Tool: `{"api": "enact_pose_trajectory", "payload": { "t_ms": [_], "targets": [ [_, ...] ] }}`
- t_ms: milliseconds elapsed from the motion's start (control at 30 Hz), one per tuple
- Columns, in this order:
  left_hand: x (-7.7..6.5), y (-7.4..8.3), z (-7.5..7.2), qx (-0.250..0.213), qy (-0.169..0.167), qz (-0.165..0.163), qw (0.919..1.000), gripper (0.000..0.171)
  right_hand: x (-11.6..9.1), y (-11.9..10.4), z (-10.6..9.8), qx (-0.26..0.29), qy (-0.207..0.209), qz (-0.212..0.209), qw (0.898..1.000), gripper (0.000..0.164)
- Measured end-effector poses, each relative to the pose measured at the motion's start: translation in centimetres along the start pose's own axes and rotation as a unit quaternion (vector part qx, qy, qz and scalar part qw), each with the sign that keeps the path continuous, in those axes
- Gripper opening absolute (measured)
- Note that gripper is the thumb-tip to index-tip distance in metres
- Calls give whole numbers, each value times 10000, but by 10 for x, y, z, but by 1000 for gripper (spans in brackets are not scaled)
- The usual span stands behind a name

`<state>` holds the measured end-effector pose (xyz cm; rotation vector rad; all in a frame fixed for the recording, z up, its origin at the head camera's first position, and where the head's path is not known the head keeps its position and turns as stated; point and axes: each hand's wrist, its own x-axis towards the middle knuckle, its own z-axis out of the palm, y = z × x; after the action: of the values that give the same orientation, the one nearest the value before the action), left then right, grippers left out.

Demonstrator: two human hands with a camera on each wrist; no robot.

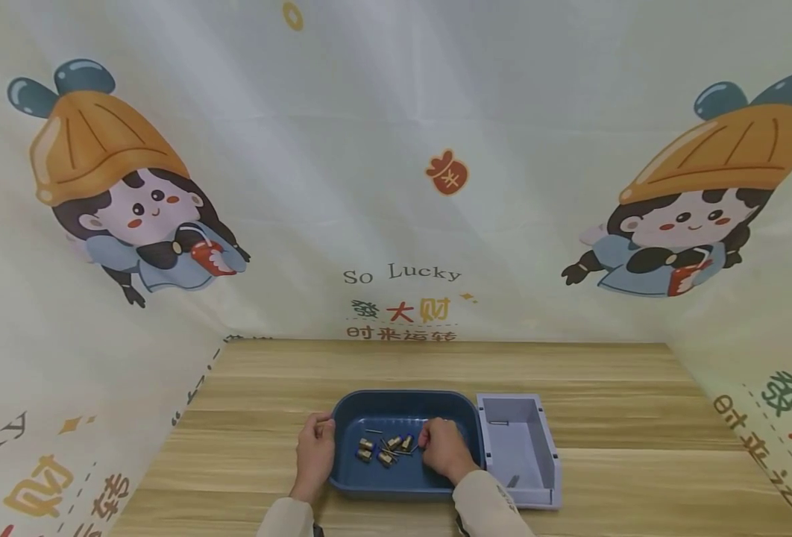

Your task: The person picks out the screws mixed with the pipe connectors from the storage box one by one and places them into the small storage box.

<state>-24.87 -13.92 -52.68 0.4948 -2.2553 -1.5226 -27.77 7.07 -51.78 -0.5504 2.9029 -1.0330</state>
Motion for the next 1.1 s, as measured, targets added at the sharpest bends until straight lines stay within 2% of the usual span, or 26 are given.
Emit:
{"api": "enact_pose_trajectory", "payload": {
  "t_ms": [400, 633, 833, 1100],
  "targets": [
    [-1, -2, 3, -43, 74, 66, 9999, 13, 5, 3, 3, 182, 74, -648, 9977, 22],
    [0, -1, 1, 26, 96, 47, 9999, 13, 1, 5, -5, -46, 211, -407, 9989, 21],
    [1, -1, -1, -25, -26, -38, 10000, 14, -1, 6, -4, -254, 239, -182, 9992, 22],
    [1, -2, 1, -122, -1, -50, 9999, 13, 1, 7, -4, -109, 354, -241, 9990, 23]
  ]
}}
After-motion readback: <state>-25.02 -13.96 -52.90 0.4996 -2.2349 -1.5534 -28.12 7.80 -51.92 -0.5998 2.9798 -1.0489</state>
